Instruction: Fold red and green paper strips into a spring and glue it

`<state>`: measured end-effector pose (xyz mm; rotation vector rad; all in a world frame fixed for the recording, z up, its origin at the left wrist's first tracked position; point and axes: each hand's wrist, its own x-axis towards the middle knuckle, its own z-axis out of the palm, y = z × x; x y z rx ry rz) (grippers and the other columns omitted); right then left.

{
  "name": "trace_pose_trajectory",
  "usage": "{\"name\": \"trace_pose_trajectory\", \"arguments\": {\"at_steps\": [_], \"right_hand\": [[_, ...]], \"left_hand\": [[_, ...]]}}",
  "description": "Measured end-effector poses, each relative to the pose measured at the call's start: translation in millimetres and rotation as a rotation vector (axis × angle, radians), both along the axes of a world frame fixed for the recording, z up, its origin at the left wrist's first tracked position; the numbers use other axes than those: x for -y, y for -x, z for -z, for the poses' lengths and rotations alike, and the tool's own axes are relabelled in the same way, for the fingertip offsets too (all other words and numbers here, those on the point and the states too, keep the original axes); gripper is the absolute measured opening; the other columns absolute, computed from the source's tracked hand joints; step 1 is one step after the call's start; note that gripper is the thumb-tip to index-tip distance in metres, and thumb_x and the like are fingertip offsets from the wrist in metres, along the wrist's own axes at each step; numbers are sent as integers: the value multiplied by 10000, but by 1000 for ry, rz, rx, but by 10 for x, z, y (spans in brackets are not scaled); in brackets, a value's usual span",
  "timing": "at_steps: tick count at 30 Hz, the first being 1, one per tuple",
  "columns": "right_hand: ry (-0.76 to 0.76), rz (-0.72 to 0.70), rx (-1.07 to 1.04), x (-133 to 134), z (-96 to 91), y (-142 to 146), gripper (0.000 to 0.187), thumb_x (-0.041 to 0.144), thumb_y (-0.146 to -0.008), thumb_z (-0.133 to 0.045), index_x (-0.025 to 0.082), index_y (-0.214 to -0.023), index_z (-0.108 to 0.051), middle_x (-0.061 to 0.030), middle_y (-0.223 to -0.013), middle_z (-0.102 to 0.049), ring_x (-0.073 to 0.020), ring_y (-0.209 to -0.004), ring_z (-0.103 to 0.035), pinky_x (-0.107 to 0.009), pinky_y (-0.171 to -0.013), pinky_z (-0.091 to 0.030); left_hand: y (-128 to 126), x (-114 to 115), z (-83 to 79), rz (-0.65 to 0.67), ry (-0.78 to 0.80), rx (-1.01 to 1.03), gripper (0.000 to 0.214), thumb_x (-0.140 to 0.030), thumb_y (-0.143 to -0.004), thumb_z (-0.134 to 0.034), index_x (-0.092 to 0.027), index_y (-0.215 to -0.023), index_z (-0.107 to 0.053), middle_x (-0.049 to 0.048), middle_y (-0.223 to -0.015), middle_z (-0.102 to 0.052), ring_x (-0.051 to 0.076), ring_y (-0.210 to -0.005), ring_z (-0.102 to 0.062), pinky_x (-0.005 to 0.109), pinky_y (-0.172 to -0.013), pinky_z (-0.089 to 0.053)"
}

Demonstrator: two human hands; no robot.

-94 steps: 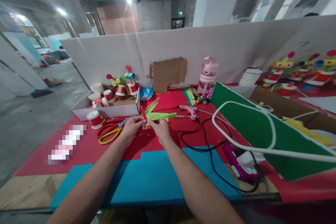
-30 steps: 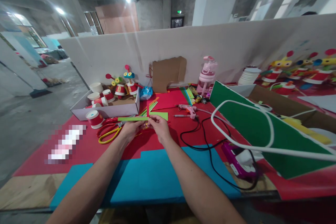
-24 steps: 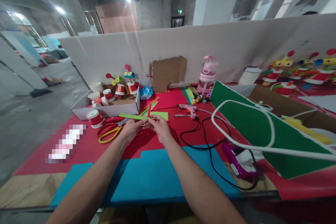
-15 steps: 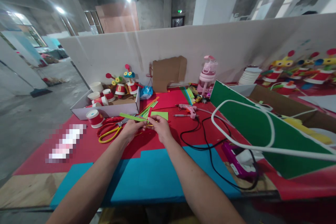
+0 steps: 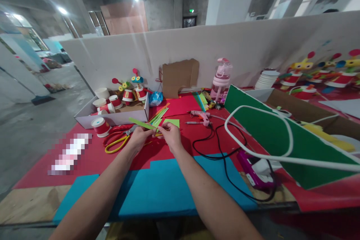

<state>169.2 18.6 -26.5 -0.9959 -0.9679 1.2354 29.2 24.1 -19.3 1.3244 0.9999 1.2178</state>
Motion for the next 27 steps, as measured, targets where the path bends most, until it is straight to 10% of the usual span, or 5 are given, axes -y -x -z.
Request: {"name": "trace_pose_trajectory", "arguments": {"at_steps": [27], "right_hand": [[47,49,-41,-30,15,19,377,416,-512,-807,173,-623,-541,32,-537,-597,-118,-513,-600,-259,-559,-558]], "left_hand": [[-46,-21,62,4,104,165,171,-215,-577,-757,-97,-665,-670,23,-577,-620,100,-522,-524,225,-543,-408]]}}
